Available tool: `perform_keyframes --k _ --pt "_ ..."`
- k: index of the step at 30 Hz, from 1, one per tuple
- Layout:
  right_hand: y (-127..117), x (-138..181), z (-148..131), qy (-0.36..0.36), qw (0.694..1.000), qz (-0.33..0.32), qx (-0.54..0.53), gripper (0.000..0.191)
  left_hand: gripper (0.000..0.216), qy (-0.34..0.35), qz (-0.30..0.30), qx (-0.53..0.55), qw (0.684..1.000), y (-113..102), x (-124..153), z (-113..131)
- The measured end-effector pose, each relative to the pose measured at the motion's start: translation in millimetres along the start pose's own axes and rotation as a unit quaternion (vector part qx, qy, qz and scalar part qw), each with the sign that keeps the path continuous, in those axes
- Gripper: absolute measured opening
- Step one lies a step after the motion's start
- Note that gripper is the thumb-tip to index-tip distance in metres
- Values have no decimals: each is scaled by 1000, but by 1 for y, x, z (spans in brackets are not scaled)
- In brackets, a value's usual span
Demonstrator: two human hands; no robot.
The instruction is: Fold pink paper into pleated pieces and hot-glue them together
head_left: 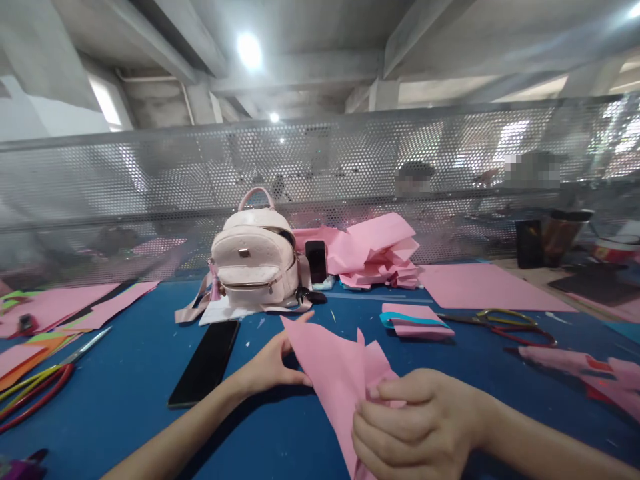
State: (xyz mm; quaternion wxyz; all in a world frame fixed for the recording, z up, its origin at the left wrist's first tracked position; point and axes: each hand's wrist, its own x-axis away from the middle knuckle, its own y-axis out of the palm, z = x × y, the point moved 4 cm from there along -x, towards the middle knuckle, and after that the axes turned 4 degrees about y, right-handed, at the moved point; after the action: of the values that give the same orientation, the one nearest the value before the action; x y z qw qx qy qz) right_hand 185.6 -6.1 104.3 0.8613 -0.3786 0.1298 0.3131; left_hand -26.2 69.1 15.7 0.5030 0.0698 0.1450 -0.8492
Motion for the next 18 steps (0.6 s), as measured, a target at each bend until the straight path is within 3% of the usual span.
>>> perform_keyframes --k 4,8,12,15,18 --pt "-8 19 -6 79 997 5 -4 17 69 -43 -31 -32 998 -2 6 2" --pt "-19 44 -11 250 968 -26 -12 23 53 -71 -70 -49 994 16 10 3" --pt "-23 66 -24 380 917 -90 -80 23 51 -88 9 -71 994 35 13 -4" --pt "-19 82 -36 509 831 -119 -189 24 41 -96 52 -100 989 47 16 -10" --pt "-13 95 -47 651 693 -101 -293 9 28 -101 75 -135 983 53 19 -12"
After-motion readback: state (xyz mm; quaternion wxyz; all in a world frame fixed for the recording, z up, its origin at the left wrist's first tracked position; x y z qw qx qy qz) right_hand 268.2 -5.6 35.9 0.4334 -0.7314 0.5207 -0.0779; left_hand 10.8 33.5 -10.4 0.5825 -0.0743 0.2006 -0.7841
